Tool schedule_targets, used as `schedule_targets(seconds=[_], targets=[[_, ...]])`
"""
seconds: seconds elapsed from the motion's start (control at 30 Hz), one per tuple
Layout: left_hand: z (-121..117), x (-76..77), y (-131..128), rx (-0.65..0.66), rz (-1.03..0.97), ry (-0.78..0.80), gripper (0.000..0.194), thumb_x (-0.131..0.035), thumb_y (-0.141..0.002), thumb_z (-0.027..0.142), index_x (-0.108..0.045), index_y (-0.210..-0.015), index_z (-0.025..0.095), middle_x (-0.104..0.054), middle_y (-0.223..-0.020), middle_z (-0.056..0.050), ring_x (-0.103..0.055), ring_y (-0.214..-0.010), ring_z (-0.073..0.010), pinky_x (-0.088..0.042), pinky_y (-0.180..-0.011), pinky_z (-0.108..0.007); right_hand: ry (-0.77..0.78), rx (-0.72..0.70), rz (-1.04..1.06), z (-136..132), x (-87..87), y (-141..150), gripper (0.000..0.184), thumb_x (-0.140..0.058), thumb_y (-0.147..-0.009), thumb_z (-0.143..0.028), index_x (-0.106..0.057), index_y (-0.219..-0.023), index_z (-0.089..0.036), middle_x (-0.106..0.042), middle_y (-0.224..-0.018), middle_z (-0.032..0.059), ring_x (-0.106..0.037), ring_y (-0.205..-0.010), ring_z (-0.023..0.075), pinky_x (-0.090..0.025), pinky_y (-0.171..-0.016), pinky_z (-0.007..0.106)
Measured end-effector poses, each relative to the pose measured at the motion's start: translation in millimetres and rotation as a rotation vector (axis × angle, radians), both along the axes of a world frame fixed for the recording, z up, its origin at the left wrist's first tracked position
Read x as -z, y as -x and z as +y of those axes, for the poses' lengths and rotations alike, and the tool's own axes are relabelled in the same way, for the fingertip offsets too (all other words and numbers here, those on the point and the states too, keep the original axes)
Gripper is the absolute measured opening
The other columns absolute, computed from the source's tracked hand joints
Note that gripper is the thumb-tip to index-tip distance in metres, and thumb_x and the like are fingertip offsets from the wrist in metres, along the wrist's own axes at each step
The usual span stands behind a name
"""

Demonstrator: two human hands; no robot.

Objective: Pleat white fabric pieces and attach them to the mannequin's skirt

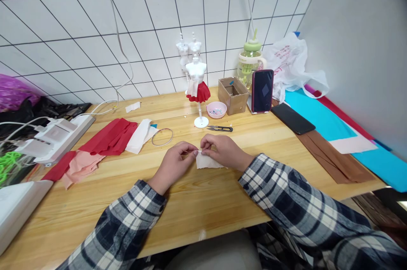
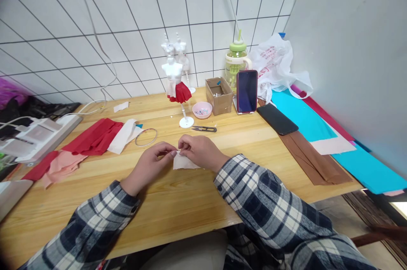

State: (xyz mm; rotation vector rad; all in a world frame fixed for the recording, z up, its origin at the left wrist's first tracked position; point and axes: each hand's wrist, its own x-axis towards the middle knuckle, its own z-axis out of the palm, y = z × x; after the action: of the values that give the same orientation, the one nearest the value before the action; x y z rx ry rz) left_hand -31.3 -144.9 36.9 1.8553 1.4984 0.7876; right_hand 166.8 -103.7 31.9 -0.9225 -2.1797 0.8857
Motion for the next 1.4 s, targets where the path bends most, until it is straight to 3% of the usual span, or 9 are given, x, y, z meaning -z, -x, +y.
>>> schedule_targets(seconds=[0.33, 0.5, 0.6, 0.67, 0.97, 1.27, 1.4], targets=[[-1, -4.7, 1, 0.010, -0.308, 0.268, 0.034, -0.068, -0.077, 0.049, -0.071, -0.082, 0.016, -0.073, -0.082, -0.004, -0.062, -0.076, -0.0181, -0.047, -0.076, -0.030, 0.040, -0.069, 0.033, 1, 2.2, -1, 0.009, -0.063, -0.088, -0.018, -0.063, -0.096, -0.021, -0.070, -0.085, -0.0009, -0.065, -0.080, 0.0139, -0.045, -0.074, 0.026], [2, -2.7, 1, -0.072, -0.355, 0.273, 0.033, -0.070, -0.075, 0.048, -0.072, -0.084, 0.016, -0.072, -0.083, -0.004, -0.061, -0.076, -0.0172, -0.046, -0.075, -0.028, -0.293, 0.069, 0.092, 3, -0.6, -4, 0.021, -0.072, -0.081, -0.023, -0.064, -0.101, -0.019, -0.068, -0.103, 0.0055, -0.060, -0.097, 0.0203, -0.044, -0.087, 0.034], [3, -1.3, 1, -0.120, -0.354, 0.236, 0.035, -0.070, -0.074, 0.049, -0.072, -0.084, 0.016, -0.073, -0.084, -0.005, -0.062, -0.077, -0.0187, -0.046, -0.076, -0.030, -0.439, 0.114, -0.041, -2, -4.3, -3, 0.010, -0.067, -0.087, -0.029, -0.068, -0.091, -0.020, -0.067, -0.089, 0.0040, -0.058, -0.087, 0.0205, -0.041, -0.081, 0.035], [3, -1.3, -1, -0.128, -0.356, 0.219, 0.035, -0.070, -0.074, 0.049, -0.073, -0.085, 0.016, -0.074, -0.085, -0.006, -0.063, -0.079, -0.0200, -0.047, -0.078, -0.031, -0.473, 0.117, -0.127, -7, -4.9, 0, 0.013, -0.063, -0.090, -0.030, -0.070, -0.086, -0.020, -0.067, -0.081, 0.0029, -0.056, -0.079, 0.0189, -0.040, -0.075, 0.033], [-1, -0.7, -7, -0.142, -0.343, 0.164, 0.033, -0.071, -0.073, 0.047, -0.074, -0.085, 0.016, -0.076, -0.087, -0.007, -0.066, -0.081, -0.0207, -0.049, -0.078, -0.031, -0.363, 0.220, -0.162, -15, -4.7, 5, 0.015, -0.063, -0.090, -0.031, -0.074, -0.087, -0.021, -0.070, -0.079, 0.0009, -0.060, -0.079, 0.0158, -0.038, -0.070, 0.029], [-3, 1.3, -9, -0.172, -0.293, 0.135, 0.032, -0.073, -0.070, 0.046, -0.073, -0.081, 0.016, -0.074, -0.079, -0.006, -0.063, -0.069, -0.0168, -0.048, -0.065, -0.026, -0.445, 0.237, -0.281, -22, -6.4, 6, 0.022, -0.055, -0.093, -0.033, -0.074, -0.087, -0.024, -0.071, -0.081, 0.0009, -0.061, -0.076, 0.0161, -0.033, -0.064, 0.031], [-3, -2.1, -12, -0.179, -0.240, 0.080, 0.025, -0.072, -0.070, 0.041, -0.073, -0.076, 0.016, -0.072, -0.073, -0.004, -0.061, -0.064, -0.0149, -0.046, -0.061, -0.025, -0.391, 0.268, -0.270, -24, -7.8, 8, 0.021, -0.056, -0.090, -0.033, -0.073, -0.083, -0.023, -0.072, -0.081, 0.0007, -0.062, -0.073, 0.0156, -0.031, -0.062, 0.030]])
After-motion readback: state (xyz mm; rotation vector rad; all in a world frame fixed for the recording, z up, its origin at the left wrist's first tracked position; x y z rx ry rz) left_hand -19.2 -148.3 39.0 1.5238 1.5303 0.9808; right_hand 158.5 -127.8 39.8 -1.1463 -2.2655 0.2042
